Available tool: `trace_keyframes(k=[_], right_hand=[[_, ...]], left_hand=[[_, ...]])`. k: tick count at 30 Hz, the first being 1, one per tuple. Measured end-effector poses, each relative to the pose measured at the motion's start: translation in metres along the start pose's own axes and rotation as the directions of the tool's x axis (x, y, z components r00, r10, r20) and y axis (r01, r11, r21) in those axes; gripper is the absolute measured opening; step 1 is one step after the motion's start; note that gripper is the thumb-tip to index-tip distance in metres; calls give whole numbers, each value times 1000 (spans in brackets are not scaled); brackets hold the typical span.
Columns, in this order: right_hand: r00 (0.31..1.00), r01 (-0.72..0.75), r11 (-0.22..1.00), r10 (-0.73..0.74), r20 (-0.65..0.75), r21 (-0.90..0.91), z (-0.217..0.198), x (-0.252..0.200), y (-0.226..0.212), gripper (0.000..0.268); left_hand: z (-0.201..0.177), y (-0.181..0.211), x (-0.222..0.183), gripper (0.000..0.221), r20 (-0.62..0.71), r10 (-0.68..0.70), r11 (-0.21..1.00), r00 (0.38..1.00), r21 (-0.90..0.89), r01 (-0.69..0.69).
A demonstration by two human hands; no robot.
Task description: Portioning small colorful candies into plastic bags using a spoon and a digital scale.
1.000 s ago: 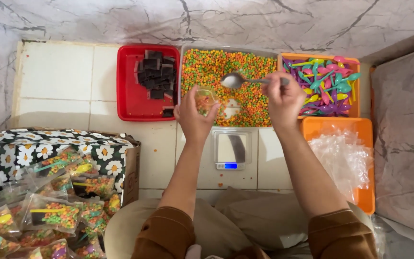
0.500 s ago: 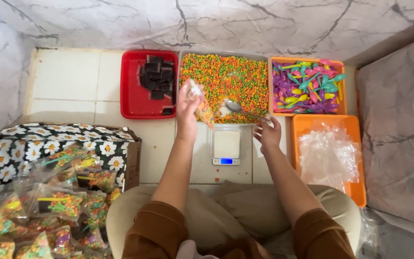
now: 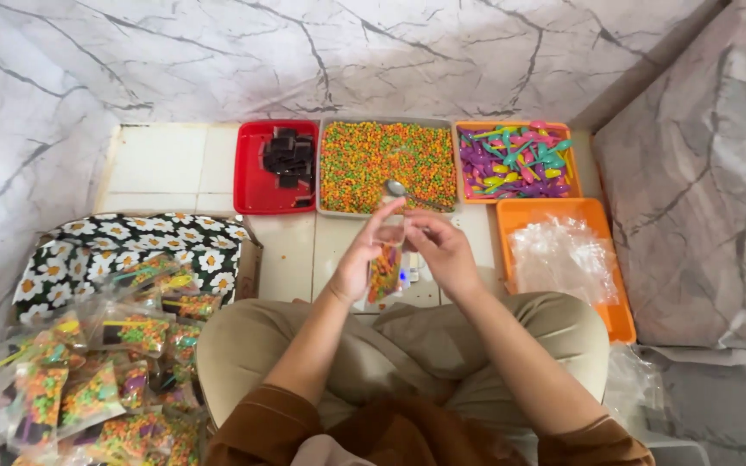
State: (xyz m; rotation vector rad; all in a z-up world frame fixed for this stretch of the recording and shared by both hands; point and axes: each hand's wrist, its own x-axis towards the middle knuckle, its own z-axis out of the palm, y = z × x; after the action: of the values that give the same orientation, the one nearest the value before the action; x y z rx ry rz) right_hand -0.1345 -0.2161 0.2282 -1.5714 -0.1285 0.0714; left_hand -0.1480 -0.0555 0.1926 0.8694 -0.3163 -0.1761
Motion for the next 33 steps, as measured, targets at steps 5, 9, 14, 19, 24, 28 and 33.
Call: trace_keyframes(k=[5, 9, 14, 19, 24, 28, 33], right_hand=[[990, 141, 973, -140, 19, -184, -1, -46, 14, 8], [964, 248, 913, -267, -16, -324, -19, -52, 15, 6], [964, 236, 881, -267, -20, -410, -30, -47, 17, 8], [978, 150, 877, -198, -59, -457, -61, -31, 68, 31], [889, -371, 913, 295, -349, -173, -119, -8, 155, 22], [770, -483, 868, 483, -416, 115, -104, 5, 135, 23], [770, -517, 853, 496, -403, 61, -97, 10, 147, 23]], left_hand=[[5, -33, -33, 92, -51, 9, 989, 999, 146, -2], [17, -25, -54, 84, -115, 11, 894, 993, 445, 42], [33, -2, -47, 57, -195, 174, 453, 965, 886, 97], [-1, -30, -31, 17, -242, 283, 222, 928, 958, 182], [-82, -73, -8, 28, -705, 121, 454, 699, 666, 592], [-131, -113, 2, 19, -826, 16, 634, 564, 445, 633], [-169, -145, 1, 21, -917, -49, 546, 396, 308, 779]])
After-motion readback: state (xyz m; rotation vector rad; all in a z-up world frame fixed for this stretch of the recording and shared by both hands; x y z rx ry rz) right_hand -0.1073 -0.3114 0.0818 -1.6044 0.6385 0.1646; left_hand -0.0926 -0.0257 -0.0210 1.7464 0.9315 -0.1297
